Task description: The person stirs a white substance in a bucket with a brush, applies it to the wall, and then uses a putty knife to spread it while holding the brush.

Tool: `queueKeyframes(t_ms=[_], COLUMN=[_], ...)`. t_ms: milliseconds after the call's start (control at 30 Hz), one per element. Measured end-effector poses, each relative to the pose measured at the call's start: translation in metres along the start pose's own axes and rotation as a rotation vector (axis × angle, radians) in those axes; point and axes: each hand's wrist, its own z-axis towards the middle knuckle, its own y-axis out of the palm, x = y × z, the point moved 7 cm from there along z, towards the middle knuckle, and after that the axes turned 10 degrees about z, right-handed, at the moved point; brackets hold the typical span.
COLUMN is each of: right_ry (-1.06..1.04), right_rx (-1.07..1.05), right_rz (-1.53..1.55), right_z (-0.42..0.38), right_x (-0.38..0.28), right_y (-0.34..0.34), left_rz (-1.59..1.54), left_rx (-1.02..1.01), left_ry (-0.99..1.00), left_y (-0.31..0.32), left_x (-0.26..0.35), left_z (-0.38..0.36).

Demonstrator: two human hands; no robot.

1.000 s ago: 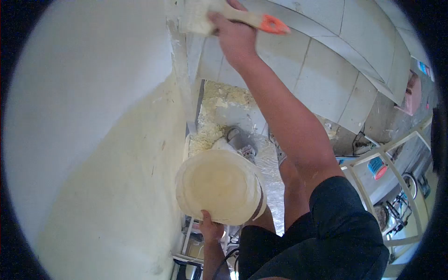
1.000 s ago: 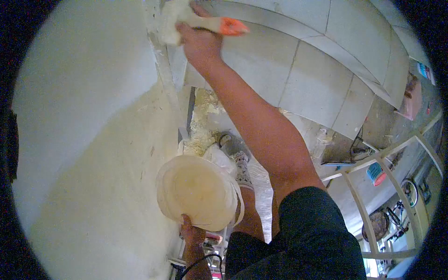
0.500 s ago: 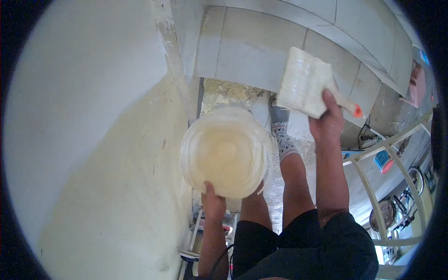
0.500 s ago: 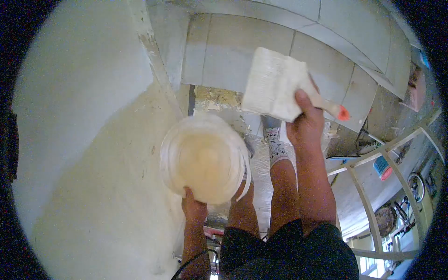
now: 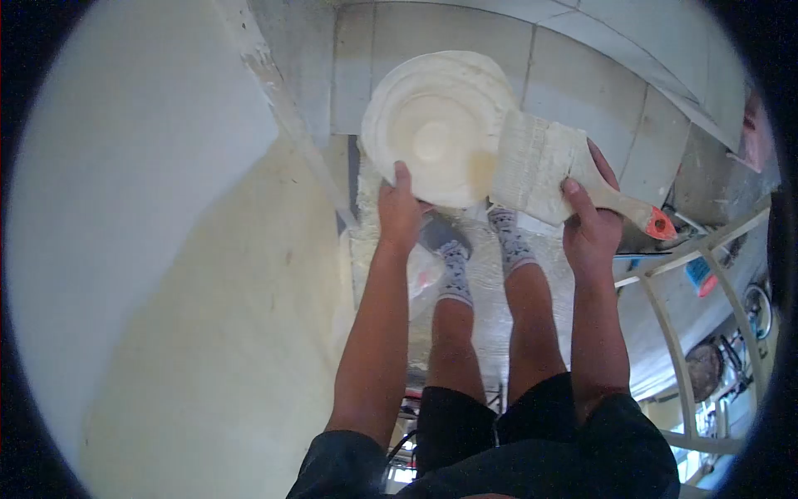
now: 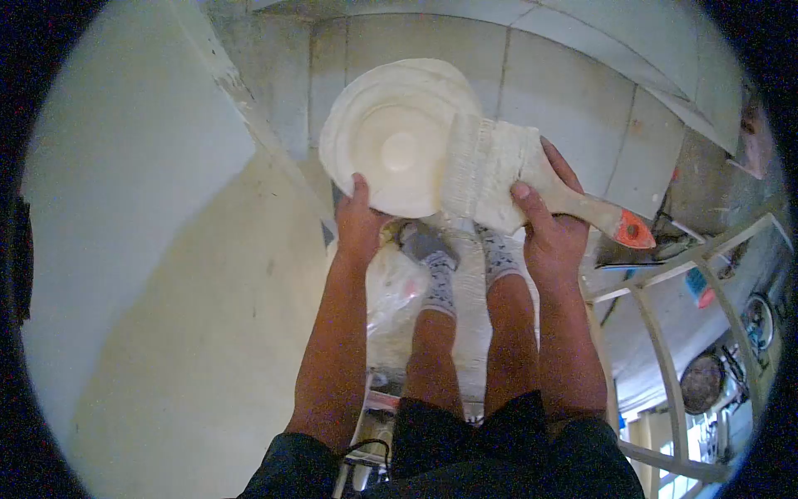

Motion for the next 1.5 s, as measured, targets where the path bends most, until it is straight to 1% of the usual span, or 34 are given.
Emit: queueKeyframes(t_ms=[33,100,200,367,467,533,567,633,767,833,967,1033,1067,1133,1200,1267,1333,1367,1433,1467,1500], right_ry=[0.006,0.042,0.062,0.104,0.128,0.138,0.136,0.133,0.147,0.143,0.137,0.139,0.173,0.208,0.217,0.218,0.216,0.209,0.174,0.17,0.166], right_rx=[0.009,0.032,0.063,0.091,0.119,0.135,0.134,0.133,0.094,0.085,0.125,0.143,0.161,0.173,0.249,0.267,0.285,0.294,0.271,0.274,0.278], right_rz=[0.024,0.036,0.067,0.097,0.105,0.116,0.117,0.118,0.065,0.066,0.086,0.09,0.084,0.069,0.187,0.178,0.17,0.152,0.159,0.222,0.217], right_z=[-0.001,-0.001,0.003,0.013,0.017,0.021,0.023,0.027,0.034,0.037,0.032,0.029,0.025,0.021,0.017,0.013,0.008,0.005,0.0,-0.002,-0.004], right_x=[0.004,0.011,0.017,0.023,0.023,0.024,0.024,0.024,0.025,0.027,0.03,0.028,0.027,0.029,0.03,0.032,0.036,0.038,0.042,0.044,0.043], right_y=[-0.003,-0.009,-0.013,-0.024,-0.029,-0.031,-0.033,-0.036,-0.04,-0.039,-0.035,-0.027,-0.023,-0.011,-0.004,0.003,0.0,-0.003,-0.006,-0.005,-0.009], left_rz=[0.025,0.037,0.066,0.103,0.055,-0.046,-0.046,-0.189,-0.246,-0.293,-0.316,-0.243,-0.245,-0.189,-0.203,-0.211,-0.29,-0.301,-0.263,-0.268,-0.302], left_rx=[0.007,-0.092,-0.086,-0.087,-0.107,-0.109,-0.105,-0.261,-0.3,-0.328,-0.325,-0.257,-0.261,-0.351,-0.331,-0.327,-0.268,-0.281,-0.215,-0.224,-0.26], left_ry=[0.006,0.08,0.043,0.003,-0.034,-0.159,-0.16,-0.175,-0.205,-0.142,-0.187,-0.165,-0.17,-0.106,-0.105,-0.117,-0.098,-0.11,-0.114,-0.119,-0.093], left_y=[0.001,0.011,0.02,0.025,0.024,0.024,0.024,0.038,0.048,0.053,0.054,0.047,0.046,0.049,0.051,0.051,0.051,0.054,0.054,0.058,0.063], left_x=[-0.002,-0.005,-0.002,-0.016,-0.027,-0.039,-0.041,-0.04,-0.041,-0.035,-0.033,-0.026,-0.022,-0.013,-0.009,-0.015,-0.024,-0.03,-0.041,-0.047,-0.049], left_z=[0.009,0.024,0.028,0.035,0.041,0.043,0.044,0.046,0.057,0.065,0.066,0.068,0.067,0.067,0.066,0.067,0.066,0.062,0.057,0.058,0.058])
